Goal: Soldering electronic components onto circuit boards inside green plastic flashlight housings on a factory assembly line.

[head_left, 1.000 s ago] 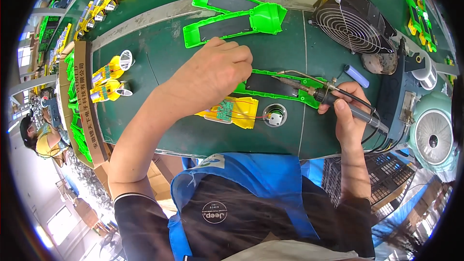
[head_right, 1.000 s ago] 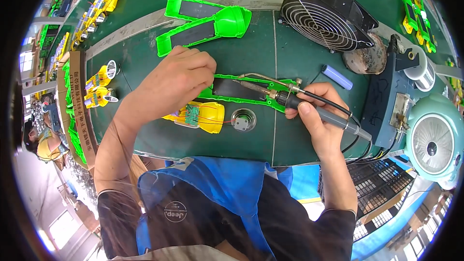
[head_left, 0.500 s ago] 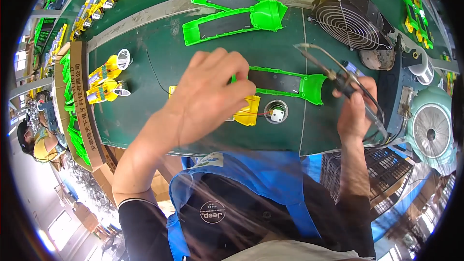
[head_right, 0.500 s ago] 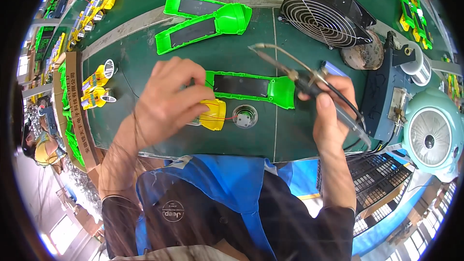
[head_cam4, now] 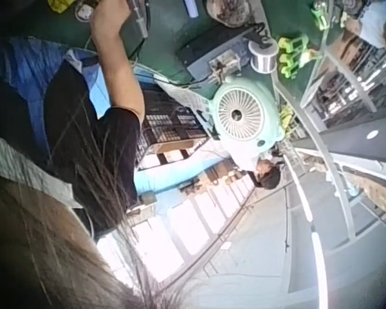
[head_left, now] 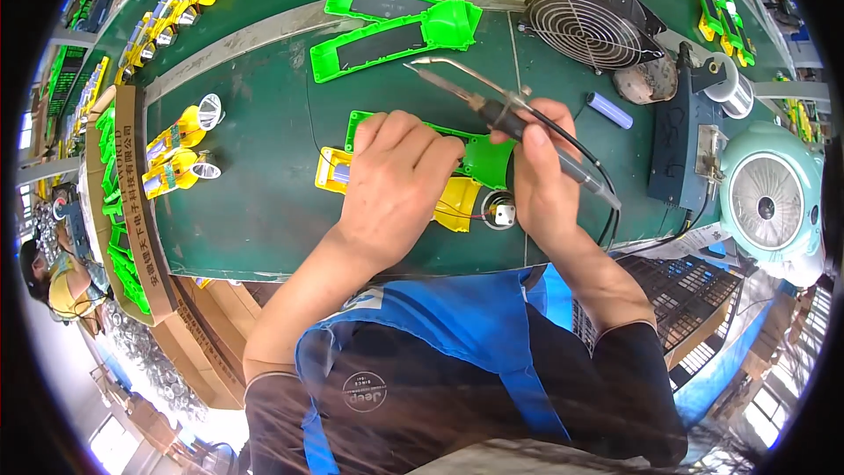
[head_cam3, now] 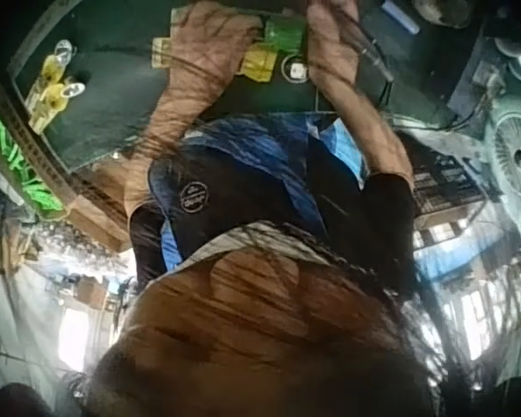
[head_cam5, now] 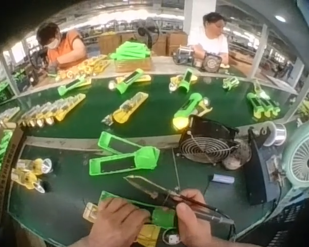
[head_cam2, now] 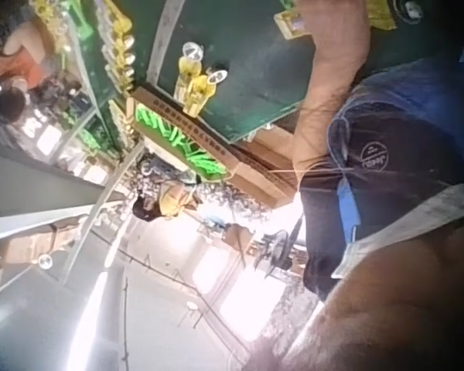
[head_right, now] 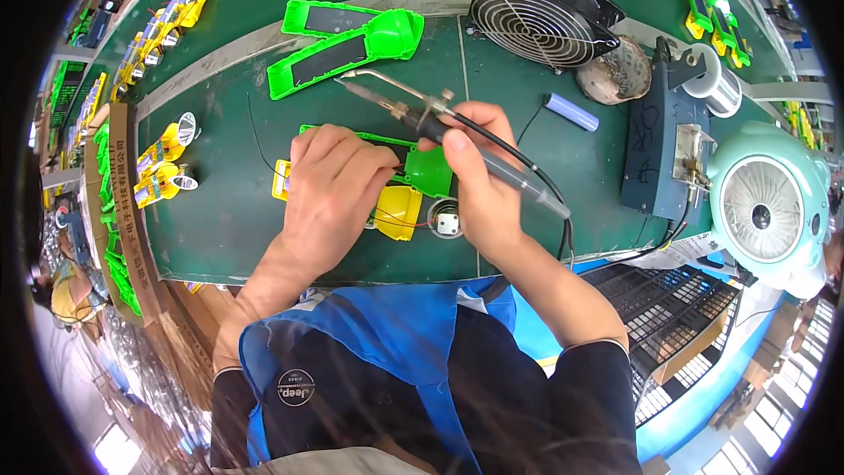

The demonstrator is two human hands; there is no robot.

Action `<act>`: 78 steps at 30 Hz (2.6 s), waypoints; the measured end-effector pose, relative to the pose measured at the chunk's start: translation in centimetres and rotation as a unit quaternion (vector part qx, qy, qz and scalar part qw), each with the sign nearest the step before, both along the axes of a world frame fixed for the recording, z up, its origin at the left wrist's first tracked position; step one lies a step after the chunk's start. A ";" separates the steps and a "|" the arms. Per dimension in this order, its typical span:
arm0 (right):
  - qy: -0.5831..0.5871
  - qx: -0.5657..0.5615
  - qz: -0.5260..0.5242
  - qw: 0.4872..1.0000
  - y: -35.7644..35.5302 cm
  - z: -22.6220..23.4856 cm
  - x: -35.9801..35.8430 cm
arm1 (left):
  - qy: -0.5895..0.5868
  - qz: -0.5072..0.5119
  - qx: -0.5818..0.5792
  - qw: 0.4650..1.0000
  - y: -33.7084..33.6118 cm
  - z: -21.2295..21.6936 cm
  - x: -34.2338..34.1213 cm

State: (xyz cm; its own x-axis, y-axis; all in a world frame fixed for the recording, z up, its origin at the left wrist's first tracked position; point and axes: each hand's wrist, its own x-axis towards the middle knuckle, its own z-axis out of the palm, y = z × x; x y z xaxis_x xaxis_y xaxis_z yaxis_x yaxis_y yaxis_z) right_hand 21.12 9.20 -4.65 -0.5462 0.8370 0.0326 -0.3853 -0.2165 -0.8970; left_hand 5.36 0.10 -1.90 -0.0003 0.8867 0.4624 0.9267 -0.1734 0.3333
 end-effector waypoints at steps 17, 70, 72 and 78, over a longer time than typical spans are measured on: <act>-0.223 0.006 0.176 0.959 6.5 2.8 5.8 | 0.083 -0.005 -0.220 0.972 1.6 2.5 0.1; -0.064 0.043 -0.013 0.997 0.8 -0.2 8.0 | -0.126 -0.054 -0.107 0.985 -4.5 4.2 -5.6; -0.079 0.047 0.044 0.995 1.0 0.4 7.2 | -0.134 -0.097 -0.103 0.981 -4.5 3.3 -5.2; -0.144 0.017 0.117 0.983 2.0 2.2 5.3 | -0.082 -0.105 -0.127 0.983 -4.2 2.3 -4.5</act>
State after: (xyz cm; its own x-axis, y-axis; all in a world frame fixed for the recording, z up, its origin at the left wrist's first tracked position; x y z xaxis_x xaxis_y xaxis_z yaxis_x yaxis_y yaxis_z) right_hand 26.39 11.15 -2.46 -0.7138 0.6891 -0.1252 -0.0580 -0.2364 -0.9699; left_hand 0.84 -4.13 0.38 0.1391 0.9619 0.2353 0.8091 -0.2474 0.5330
